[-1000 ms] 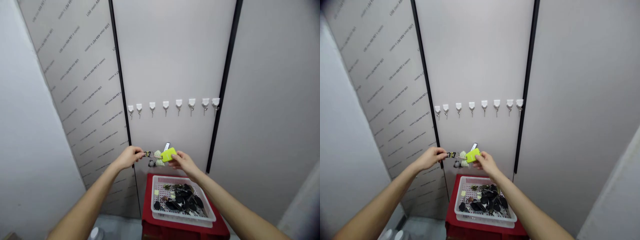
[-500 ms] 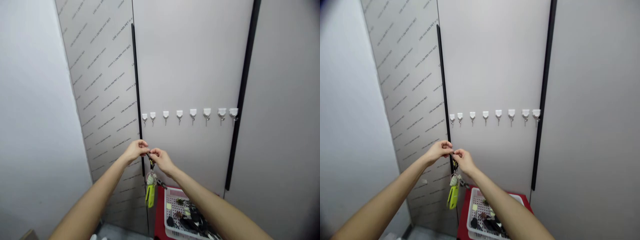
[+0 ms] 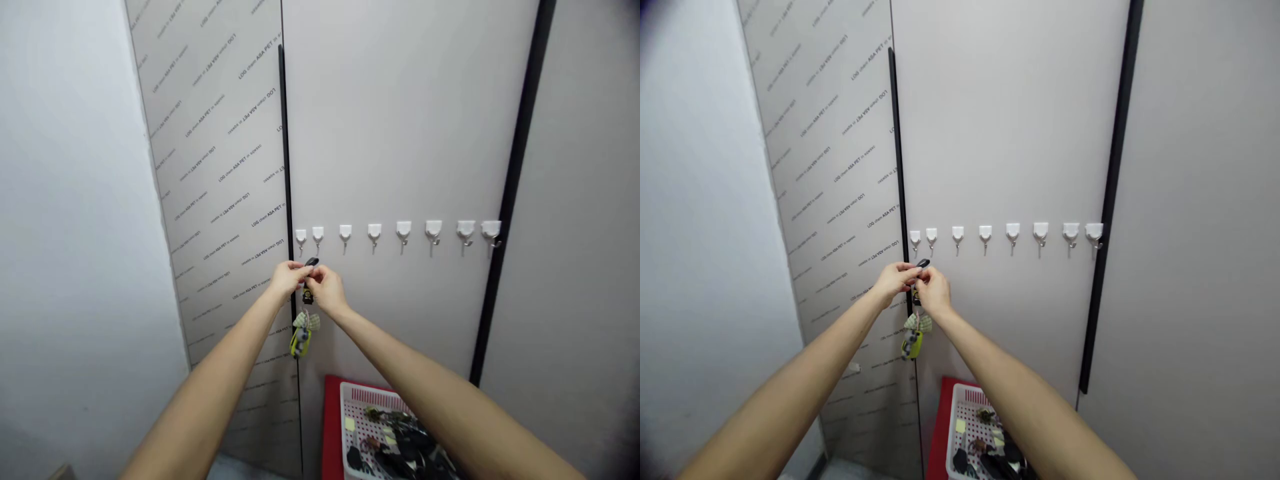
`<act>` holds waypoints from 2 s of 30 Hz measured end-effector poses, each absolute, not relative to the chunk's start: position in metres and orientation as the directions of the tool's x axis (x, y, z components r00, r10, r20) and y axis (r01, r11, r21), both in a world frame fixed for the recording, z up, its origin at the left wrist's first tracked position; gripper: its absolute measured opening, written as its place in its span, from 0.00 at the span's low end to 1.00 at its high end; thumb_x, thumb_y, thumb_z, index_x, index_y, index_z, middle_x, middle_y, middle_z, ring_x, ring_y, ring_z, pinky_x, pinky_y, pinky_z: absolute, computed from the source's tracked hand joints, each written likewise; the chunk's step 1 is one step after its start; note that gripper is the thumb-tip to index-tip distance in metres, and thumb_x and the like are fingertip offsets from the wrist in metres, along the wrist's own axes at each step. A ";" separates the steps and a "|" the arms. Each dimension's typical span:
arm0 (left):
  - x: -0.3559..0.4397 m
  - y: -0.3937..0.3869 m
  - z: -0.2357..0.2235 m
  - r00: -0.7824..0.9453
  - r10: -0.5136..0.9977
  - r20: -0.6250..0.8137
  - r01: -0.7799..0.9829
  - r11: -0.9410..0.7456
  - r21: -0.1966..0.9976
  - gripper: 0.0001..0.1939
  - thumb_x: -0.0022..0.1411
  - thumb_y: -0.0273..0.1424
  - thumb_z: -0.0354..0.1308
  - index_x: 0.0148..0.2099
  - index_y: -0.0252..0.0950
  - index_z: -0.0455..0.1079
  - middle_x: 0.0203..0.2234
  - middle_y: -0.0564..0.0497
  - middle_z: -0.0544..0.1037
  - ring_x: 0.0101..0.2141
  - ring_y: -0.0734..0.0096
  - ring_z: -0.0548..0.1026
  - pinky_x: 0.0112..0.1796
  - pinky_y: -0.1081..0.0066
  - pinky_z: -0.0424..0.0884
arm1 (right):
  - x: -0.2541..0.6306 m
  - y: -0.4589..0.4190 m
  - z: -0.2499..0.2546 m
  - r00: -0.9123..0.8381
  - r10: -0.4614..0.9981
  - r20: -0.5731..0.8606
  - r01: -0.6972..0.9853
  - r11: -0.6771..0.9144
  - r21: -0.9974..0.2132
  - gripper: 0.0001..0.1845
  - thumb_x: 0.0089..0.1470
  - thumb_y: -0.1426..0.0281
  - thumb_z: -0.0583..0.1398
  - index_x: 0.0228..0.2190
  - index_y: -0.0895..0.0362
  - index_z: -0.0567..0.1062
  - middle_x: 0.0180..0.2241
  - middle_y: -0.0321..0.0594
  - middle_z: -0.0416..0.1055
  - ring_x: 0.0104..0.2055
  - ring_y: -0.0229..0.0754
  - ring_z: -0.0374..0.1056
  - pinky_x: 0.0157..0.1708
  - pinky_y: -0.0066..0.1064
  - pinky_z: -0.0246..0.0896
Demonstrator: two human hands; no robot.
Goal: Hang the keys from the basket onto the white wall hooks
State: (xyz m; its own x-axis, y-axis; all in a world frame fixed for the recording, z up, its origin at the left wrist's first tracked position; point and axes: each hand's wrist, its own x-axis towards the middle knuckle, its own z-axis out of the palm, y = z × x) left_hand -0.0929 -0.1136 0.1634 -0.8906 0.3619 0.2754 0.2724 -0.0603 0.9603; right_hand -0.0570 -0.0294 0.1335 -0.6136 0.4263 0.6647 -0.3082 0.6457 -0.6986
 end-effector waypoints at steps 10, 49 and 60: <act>-0.117 -0.100 0.164 -0.902 0.283 0.326 0.178 -0.443 0.879 0.07 0.37 0.25 0.55 0.25 0.30 0.62 0.15 0.56 0.67 0.18 0.84 0.64 0.25 0.77 0.61 | -0.073 -0.026 0.157 -0.613 0.424 0.667 -0.279 0.673 -0.685 0.05 0.35 0.69 0.53 0.16 0.59 0.63 0.17 0.32 0.62 0.20 0.31 0.56 0.23 0.23 0.51; -0.018 -0.038 -0.064 -0.766 0.642 0.046 0.404 0.424 0.811 0.12 0.41 0.20 0.48 0.32 0.32 0.64 0.28 0.47 0.70 0.29 0.74 0.67 0.33 0.72 0.60 | 0.055 0.076 -0.068 -0.965 0.257 0.058 0.242 0.951 -0.192 0.08 0.37 0.72 0.52 0.23 0.58 0.71 0.27 0.44 0.68 0.30 0.41 0.61 0.27 0.27 0.50; -0.013 -0.023 -0.043 -0.632 0.774 0.051 0.016 -0.053 0.998 0.12 0.41 0.21 0.50 0.33 0.32 0.60 0.27 0.50 0.70 0.30 0.78 0.67 0.34 0.75 0.61 | 0.061 0.090 -0.007 -0.964 0.261 0.050 0.073 0.444 -0.893 0.12 0.39 0.65 0.51 0.16 0.61 0.63 0.12 0.29 0.54 0.15 0.27 0.48 0.17 0.21 0.43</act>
State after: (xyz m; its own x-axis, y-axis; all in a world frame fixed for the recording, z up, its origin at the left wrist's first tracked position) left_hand -0.0133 -0.0233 -0.0431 -0.6317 0.7735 0.0510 0.0155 -0.0531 0.9985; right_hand 0.0611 0.0898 -0.0074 -0.9641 0.2606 0.0504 0.0735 0.4444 -0.8928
